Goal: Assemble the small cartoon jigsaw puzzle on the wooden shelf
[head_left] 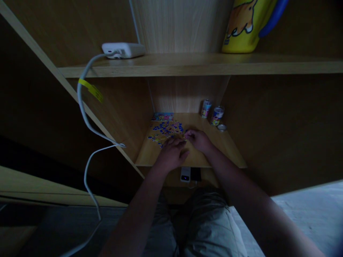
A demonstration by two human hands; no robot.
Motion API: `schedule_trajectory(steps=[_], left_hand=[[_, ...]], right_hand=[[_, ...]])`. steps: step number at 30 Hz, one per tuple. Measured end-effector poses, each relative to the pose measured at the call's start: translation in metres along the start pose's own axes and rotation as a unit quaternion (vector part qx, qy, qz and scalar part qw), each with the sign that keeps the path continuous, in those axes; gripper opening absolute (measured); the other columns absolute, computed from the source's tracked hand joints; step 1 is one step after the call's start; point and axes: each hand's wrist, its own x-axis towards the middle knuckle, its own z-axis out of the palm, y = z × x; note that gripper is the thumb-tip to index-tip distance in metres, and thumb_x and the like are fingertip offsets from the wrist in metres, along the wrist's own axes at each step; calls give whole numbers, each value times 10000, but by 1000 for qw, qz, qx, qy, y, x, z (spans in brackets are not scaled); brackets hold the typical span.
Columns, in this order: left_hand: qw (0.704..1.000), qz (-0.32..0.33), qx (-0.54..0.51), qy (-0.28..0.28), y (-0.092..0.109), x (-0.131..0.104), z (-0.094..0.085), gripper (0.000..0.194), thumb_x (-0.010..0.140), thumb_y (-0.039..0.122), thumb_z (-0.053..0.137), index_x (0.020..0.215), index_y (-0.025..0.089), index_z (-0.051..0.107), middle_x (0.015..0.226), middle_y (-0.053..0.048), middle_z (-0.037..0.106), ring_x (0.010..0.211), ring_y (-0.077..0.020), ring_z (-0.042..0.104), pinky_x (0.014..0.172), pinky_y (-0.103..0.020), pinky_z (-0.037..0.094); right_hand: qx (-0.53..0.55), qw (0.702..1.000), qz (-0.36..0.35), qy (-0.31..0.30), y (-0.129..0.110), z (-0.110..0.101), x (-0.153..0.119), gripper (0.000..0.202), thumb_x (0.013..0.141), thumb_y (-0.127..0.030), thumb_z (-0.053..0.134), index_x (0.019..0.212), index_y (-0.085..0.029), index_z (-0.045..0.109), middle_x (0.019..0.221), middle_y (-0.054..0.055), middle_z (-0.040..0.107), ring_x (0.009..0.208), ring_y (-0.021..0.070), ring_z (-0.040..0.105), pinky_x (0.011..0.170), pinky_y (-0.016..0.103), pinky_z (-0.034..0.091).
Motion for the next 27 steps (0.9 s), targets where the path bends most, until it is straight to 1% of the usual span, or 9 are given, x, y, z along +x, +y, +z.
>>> schedule_trajectory(steps=[6, 9, 15, 23, 27], left_hand=[[1000, -2, -3, -2, -2, -1, 4, 436, 1100, 445, 649, 1486, 255, 724, 1486, -116, 719, 1417, -339, 622, 1315, -578, 400], [1000, -2, -4, -3, -3, -1, 3, 440, 1100, 440, 649, 1493, 256, 719, 1496, -119, 711, 1422, -345, 615, 1318, -589, 394], [1000, 1, -2, -2, -1, -1, 1, 421, 1088, 411, 676, 1467, 236, 732, 1484, -120, 715, 1397, -344, 626, 1290, -574, 429], [1000, 3, -3, 2, -3, -2, 5, 422, 1095, 427, 673, 1481, 262, 723, 1500, -108, 709, 1405, -342, 624, 1293, -579, 418], [1000, 6, -5, 0, -2, -1, 3, 406, 1099, 420, 664, 1471, 270, 727, 1489, -106, 714, 1401, -339, 631, 1292, -573, 419]], right_hand=[[20, 1000, -4, 4, -3, -4, -3, 143, 1031, -302, 689, 1001, -256, 820, 1017, 51, 865, 933, 227, 812, 906, 373, 634], [22, 1000, -5, -5, -3, -3, -3, 133, 1016, -288, 696, 989, -255, 821, 1005, 49, 865, 929, 223, 810, 913, 370, 634], [-8, 1000, -12, -15, -3, 0, -2, 140, 997, -240, 698, 968, -258, 833, 999, 49, 862, 907, 227, 812, 895, 375, 630], [-52, 998, -30, -4, -7, -2, -1, 143, 1000, -257, 699, 970, -266, 838, 975, 39, 854, 888, 220, 791, 890, 362, 610], [-58, 998, -30, -6, -7, -1, -1, 147, 1002, -237, 686, 965, -265, 826, 979, 47, 850, 906, 231, 791, 895, 369, 601]])
